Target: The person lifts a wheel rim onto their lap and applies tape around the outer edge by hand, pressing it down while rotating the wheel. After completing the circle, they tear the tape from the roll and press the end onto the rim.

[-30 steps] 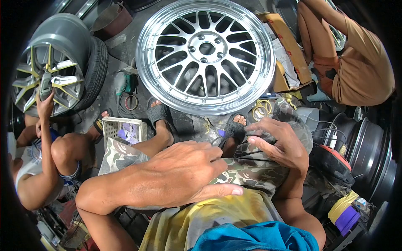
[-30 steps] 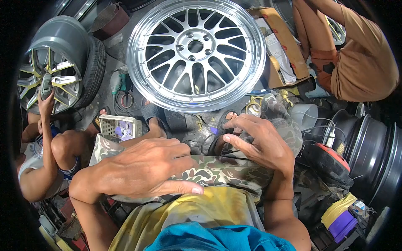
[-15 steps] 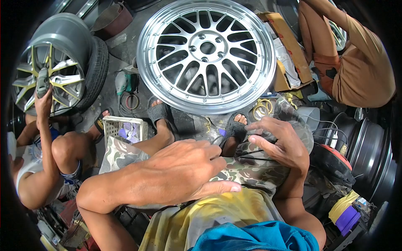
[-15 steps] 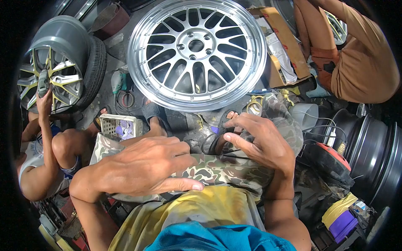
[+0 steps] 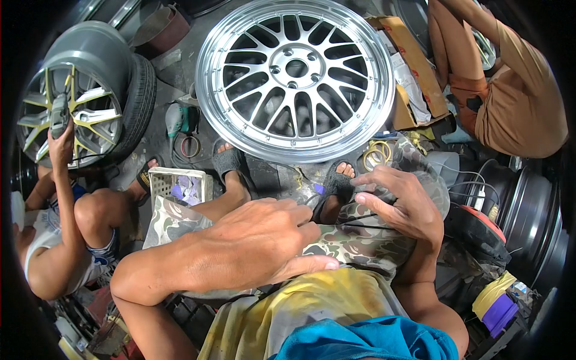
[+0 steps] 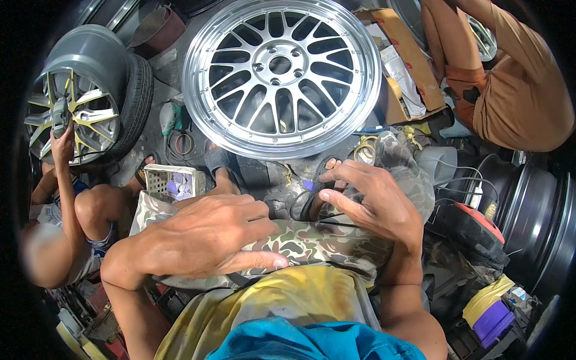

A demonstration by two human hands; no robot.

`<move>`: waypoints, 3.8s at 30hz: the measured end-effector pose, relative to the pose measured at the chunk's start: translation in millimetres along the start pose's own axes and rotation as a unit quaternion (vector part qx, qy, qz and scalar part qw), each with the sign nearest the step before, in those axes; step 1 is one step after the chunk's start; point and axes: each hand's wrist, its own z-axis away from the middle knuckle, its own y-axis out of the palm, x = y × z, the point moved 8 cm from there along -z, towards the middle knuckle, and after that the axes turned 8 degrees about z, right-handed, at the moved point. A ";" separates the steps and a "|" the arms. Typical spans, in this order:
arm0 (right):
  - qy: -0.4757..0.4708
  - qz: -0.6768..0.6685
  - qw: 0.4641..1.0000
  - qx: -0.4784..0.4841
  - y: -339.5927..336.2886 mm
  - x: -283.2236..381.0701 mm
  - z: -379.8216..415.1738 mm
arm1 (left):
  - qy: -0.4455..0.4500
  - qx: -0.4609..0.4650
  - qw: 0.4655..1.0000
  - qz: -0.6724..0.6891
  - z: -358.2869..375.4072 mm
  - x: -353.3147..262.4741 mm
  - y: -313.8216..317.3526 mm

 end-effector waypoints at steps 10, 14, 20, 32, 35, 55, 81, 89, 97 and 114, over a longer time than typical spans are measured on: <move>-0.040 0.003 0.999 -0.009 2.8 -0.3 1.2 | -0.017 0.028 0.999 -0.006 -5.8 11.6 7.3; -0.012 -0.032 0.999 0.019 8.3 9.6 -0.7 | -0.052 -0.023 0.995 -0.083 -25.4 59.6 4.8; -0.122 -0.065 0.990 0.011 7.8 32.8 -2.6 | -0.116 -0.182 0.958 -0.189 -98.1 192.8 -68.7; -0.161 -0.116 0.979 0.036 -1.1 29.1 -3.3 | -0.307 -0.288 0.832 -0.361 -190.7 307.5 -74.3; -0.161 -0.102 0.981 0.042 -2.0 28.5 -3.4 | -0.301 -0.301 0.834 -0.351 -197.9 306.6 -70.8; -0.199 -0.103 0.974 0.013 3.1 42.1 3.9 | -0.329 -0.249 0.810 -0.417 -176.1 304.8 -104.6; 0.213 -0.303 0.768 -0.522 25.4 -191.2 163.7 | -0.309 -0.070 0.947 -0.049 -21.0 169.2 -89.3; 0.325 -0.111 0.877 -0.336 172.1 -271.2 140.1 | -0.329 -0.036 0.943 -0.032 2.9 184.4 -90.9; 0.405 0.017 0.885 -0.228 227.0 -311.9 149.2 | -0.309 -0.091 0.947 0.004 4.3 164.5 -86.6; 0.516 0.138 0.845 -0.038 128.4 -434.7 -50.2 | -0.328 -0.110 0.938 -0.018 19.1 113.4 -78.1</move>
